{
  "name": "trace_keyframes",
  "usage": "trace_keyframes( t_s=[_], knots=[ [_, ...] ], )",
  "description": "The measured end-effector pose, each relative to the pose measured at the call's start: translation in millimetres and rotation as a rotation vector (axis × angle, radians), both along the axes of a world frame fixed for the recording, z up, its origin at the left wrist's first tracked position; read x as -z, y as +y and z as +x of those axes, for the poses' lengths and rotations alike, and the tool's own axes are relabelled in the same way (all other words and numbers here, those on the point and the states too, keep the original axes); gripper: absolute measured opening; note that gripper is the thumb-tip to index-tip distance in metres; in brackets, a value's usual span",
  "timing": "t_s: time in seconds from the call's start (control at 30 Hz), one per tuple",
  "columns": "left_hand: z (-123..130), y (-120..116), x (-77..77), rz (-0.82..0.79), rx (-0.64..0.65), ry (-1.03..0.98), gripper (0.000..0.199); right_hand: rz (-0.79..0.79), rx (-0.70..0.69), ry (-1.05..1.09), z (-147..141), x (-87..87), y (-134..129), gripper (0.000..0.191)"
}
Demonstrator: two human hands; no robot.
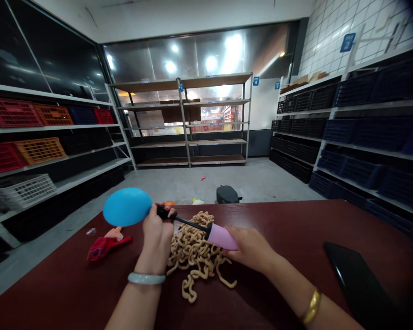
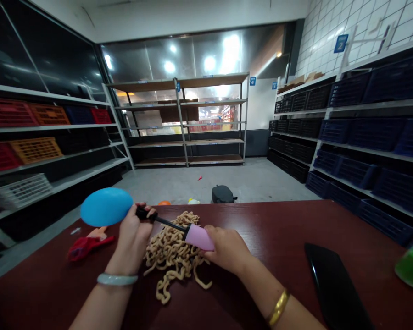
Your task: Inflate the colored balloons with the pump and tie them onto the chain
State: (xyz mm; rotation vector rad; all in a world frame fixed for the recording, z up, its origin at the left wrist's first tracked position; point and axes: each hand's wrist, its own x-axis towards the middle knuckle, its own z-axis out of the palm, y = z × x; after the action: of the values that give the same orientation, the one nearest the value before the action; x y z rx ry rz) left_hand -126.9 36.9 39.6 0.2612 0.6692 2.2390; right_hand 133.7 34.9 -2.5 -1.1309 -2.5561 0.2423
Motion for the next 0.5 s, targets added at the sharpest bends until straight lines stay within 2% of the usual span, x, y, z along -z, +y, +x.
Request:
trace_keyframes(
  t_s=[0.1,0.2,0.33,0.5],
  knots=[
    [-18.5,0.3,-2.8,-0.041,-0.021,-0.072,0.017,-0.007,-0.011,-0.004,4.7,0.5,2.9,0.039],
    [-11.7,1.1,-0.2,0.043,-0.016,-0.05,0.019,0.035,0.016,-0.028,10.0,0.4,6.1,0.044],
    [20.8,2.2,9.4,0.132,0.04,0.02,0.017,0.1,0.055,-0.06,12.5,0.0,7.1,0.046],
    [71.3,-0.4,26.2,0.141,0.165,0.068,0.016,0.106,0.073,-0.042,5.3,5.9,4.4,0.047]
  ],
)
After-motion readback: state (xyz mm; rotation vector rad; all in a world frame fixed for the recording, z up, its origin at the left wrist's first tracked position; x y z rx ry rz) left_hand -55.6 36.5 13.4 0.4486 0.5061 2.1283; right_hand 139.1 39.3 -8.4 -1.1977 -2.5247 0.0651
